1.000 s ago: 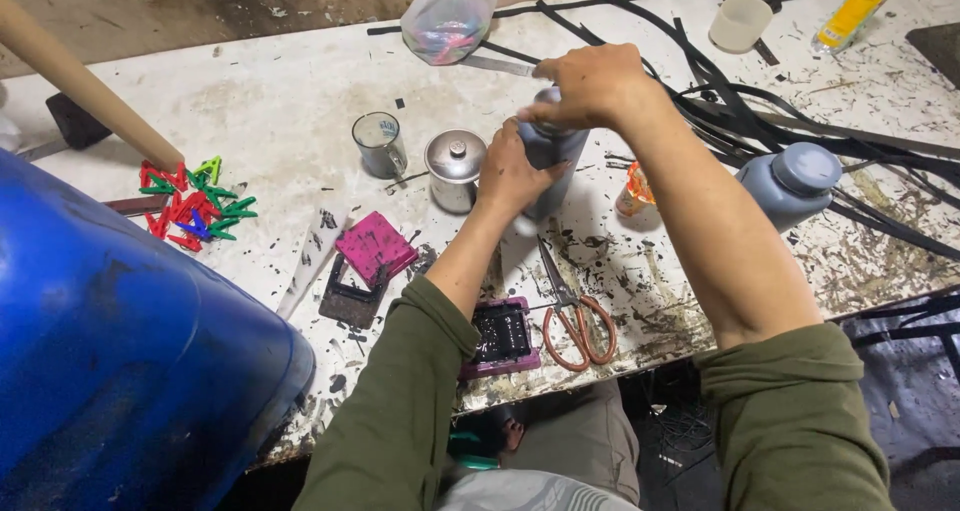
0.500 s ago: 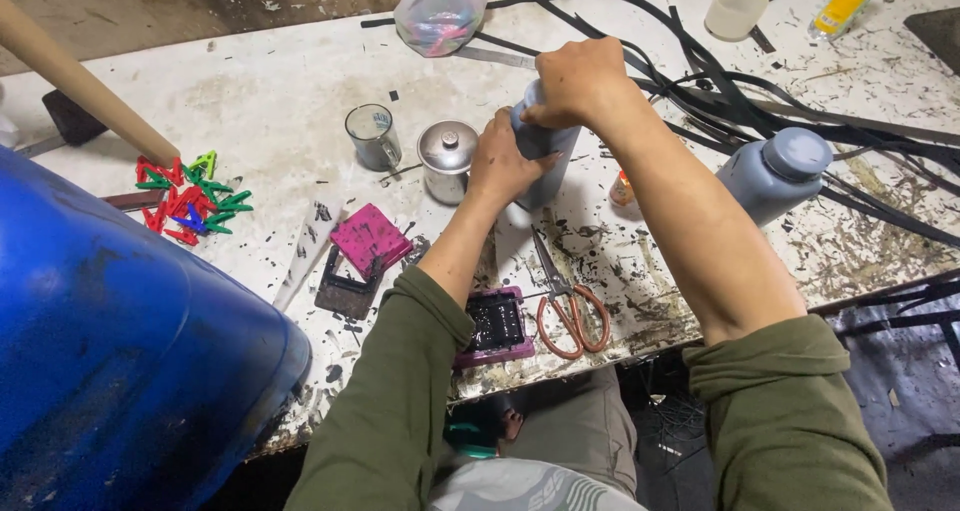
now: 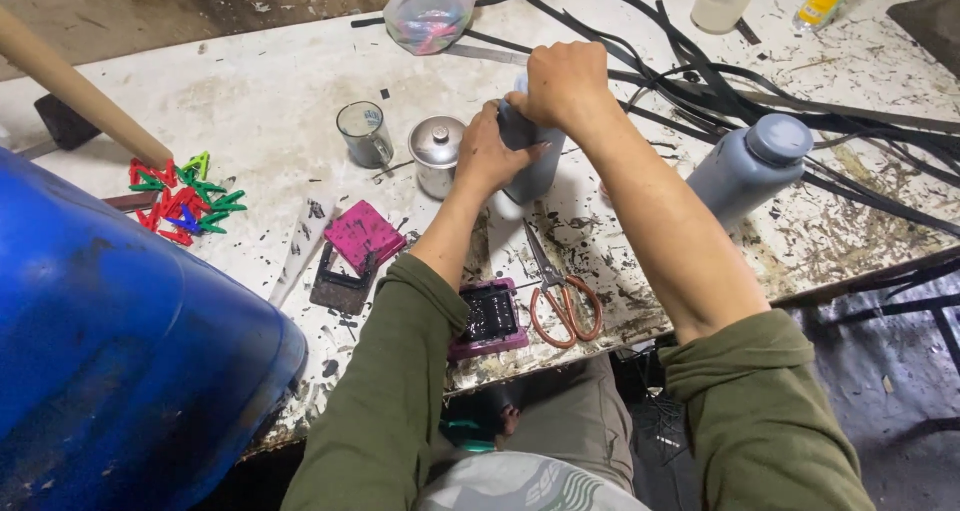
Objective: The person retrieves a pink ink pad from a blue container and places it on the table. They open a gray bottle labeled 'BLACK' and pour black ink into the pad, then use a small tool to spread the ink evenly. The person closes the bottle and continues to mix the ink in the pad.
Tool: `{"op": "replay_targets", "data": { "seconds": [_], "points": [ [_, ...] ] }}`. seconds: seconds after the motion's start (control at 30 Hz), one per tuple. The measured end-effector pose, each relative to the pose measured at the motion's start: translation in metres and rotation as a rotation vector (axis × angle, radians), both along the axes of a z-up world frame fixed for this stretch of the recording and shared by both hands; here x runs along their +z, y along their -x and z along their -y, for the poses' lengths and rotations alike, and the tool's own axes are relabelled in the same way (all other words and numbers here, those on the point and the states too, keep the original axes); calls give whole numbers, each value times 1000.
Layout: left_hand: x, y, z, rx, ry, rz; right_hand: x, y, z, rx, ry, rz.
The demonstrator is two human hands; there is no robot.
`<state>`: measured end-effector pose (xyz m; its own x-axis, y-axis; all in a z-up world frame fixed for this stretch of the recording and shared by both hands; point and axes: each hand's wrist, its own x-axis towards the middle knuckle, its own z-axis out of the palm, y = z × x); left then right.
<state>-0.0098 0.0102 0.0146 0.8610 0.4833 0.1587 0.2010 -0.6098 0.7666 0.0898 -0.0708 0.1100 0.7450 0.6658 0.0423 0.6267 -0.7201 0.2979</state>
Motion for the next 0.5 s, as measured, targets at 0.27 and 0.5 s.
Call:
{"op": "replay_targets", "data": {
  "seconds": [0.27, 0.5],
  "points": [
    [17, 14, 17, 21, 8, -7, -31, 54, 151, 279, -935, 315],
    [22, 84, 46, -50, 98, 453, -108, -4, 291, -105, -1122, 244]
  ]
}}
